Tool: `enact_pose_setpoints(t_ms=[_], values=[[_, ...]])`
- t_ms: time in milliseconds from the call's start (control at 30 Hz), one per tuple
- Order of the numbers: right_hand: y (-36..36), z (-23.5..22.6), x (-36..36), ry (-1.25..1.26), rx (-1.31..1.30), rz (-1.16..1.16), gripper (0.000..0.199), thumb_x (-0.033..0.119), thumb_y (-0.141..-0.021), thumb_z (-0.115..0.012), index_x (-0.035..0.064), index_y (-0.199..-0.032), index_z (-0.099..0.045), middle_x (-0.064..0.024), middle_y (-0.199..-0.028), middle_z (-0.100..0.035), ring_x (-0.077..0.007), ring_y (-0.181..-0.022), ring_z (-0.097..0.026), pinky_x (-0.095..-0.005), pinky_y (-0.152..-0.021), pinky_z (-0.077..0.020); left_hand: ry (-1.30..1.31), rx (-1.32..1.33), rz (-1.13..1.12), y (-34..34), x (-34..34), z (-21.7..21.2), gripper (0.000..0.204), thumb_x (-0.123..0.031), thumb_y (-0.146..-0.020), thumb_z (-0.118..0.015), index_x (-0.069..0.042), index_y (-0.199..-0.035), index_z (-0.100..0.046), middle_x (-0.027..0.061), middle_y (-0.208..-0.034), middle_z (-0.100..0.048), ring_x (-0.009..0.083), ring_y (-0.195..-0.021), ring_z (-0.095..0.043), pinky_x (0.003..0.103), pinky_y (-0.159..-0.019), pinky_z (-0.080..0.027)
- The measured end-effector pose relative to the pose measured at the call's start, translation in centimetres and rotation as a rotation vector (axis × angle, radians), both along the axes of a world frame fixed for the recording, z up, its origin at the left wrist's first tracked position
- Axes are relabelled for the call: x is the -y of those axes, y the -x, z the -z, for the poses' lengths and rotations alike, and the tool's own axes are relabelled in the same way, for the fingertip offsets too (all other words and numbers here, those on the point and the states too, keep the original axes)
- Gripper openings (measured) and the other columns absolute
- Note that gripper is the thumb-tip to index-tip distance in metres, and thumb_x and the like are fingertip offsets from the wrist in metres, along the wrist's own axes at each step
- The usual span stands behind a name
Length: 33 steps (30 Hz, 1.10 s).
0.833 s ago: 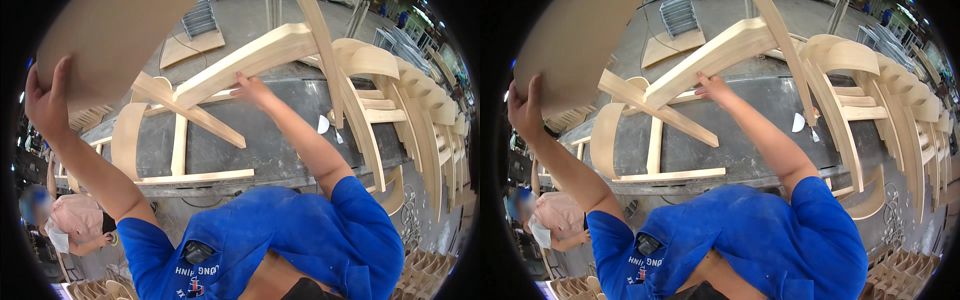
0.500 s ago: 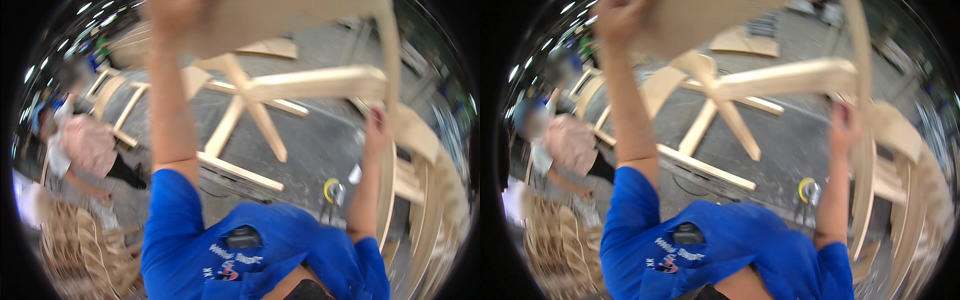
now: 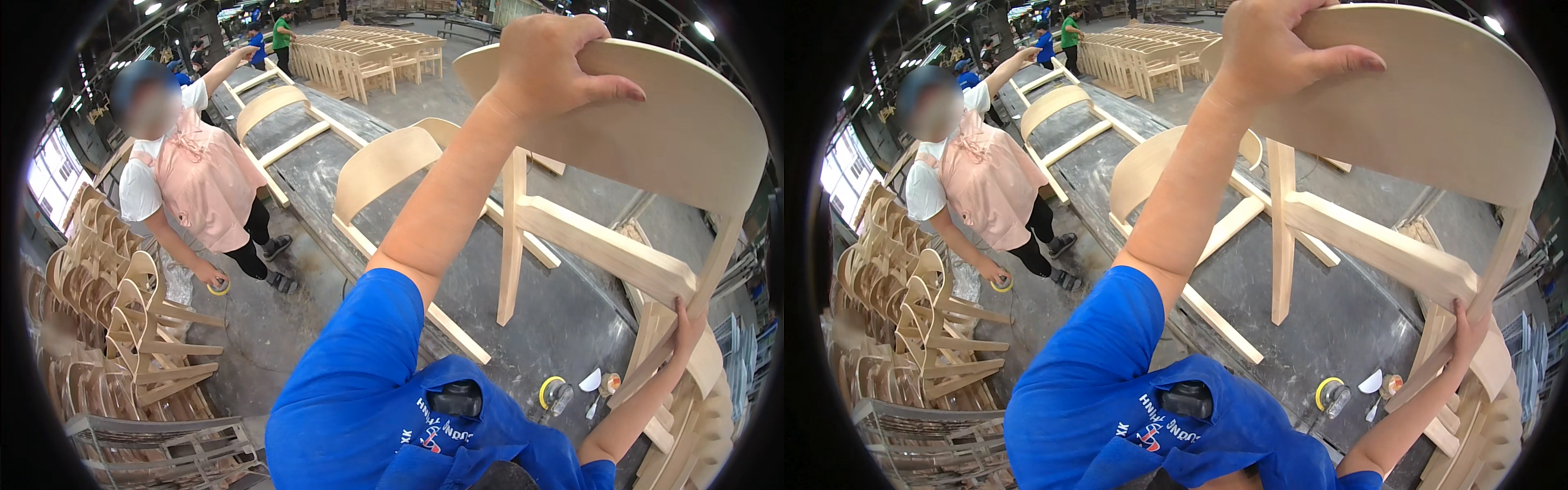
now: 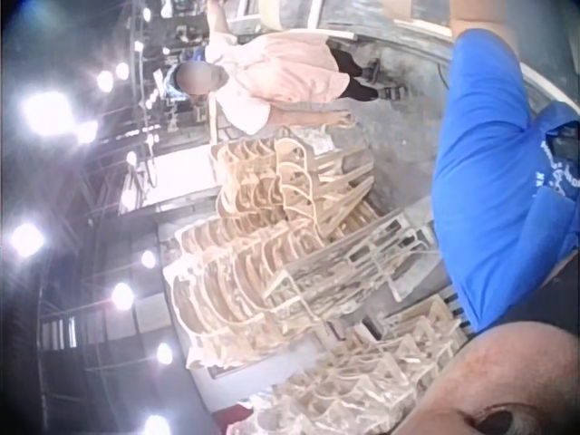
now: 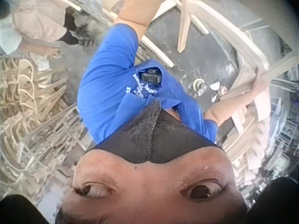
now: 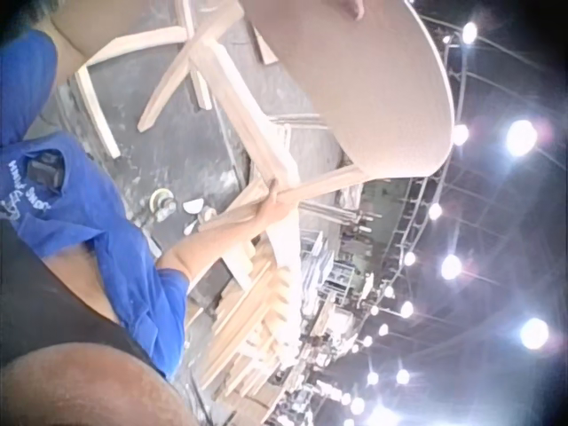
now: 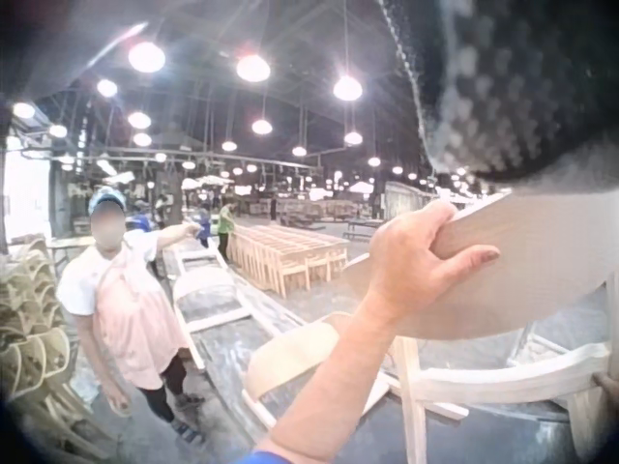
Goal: The person uses a handheld orbital sander to smooth the surfaces of unfinished wooden chair frames. They rotate and reposition each chair to sand multiple edges and surfaces, then place the sanded chairs aside.
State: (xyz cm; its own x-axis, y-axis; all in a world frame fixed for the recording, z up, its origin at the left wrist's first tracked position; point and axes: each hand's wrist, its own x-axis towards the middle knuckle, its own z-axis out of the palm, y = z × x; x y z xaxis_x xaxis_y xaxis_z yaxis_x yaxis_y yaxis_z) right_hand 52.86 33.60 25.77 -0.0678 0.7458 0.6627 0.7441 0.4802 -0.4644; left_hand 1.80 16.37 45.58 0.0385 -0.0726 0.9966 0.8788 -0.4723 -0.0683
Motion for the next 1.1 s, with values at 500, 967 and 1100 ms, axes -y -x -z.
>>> enact_pose_setpoints(t_ms=[500, 967, 1100], values=[[-2.2, 1.6, 3.9, 0.061, -0.290, -0.047, 0.056, 0.029, -0.089, -0.071, -0.0057, -0.127, -0.050, -0.0125, -0.112, -0.060, -0.0193, -0.102, -0.058, -0.0306, -0.092, -0.0451, -0.101, -0.008, 0.064, -1.5, -3.2, -0.3, 0.071, -0.075, -0.053, -0.074, -0.008, -0.075, -0.066, 0.0044, -0.063, -0.062, 0.0241, -0.059, -0.062, 0.035, -0.056, -0.047], [-1.9, 1.6, 4.7, 0.063, -0.301, -0.054, 0.058, 0.031, -0.090, -0.070, -0.0060, -0.128, -0.049, -0.0135, -0.116, -0.058, -0.0206, -0.103, -0.058, -0.0315, -0.091, -0.0459, 0.003, -0.088, 0.135, -1.3, -1.2, -0.5, 0.058, -0.063, -0.076, -0.070, -0.007, -0.083, -0.056, 0.0087, -0.070, -0.058, 0.0246, -0.066, -0.060, 0.037, -0.060, -0.046], [-1.8, 1.6, 4.5, 0.079, -0.343, -0.091, 0.058, 0.031, -0.090, -0.070, -0.0062, -0.128, -0.049, -0.0136, -0.117, -0.058, -0.0210, -0.104, -0.058, -0.0320, -0.092, -0.0457, 0.016, -0.086, 0.140, -1.1, -1.4, -0.4, 0.058, -0.063, -0.076, -0.070, -0.007, -0.083, -0.057, 0.0086, -0.071, -0.059, 0.0244, -0.066, -0.060, 0.038, -0.061, -0.046]])
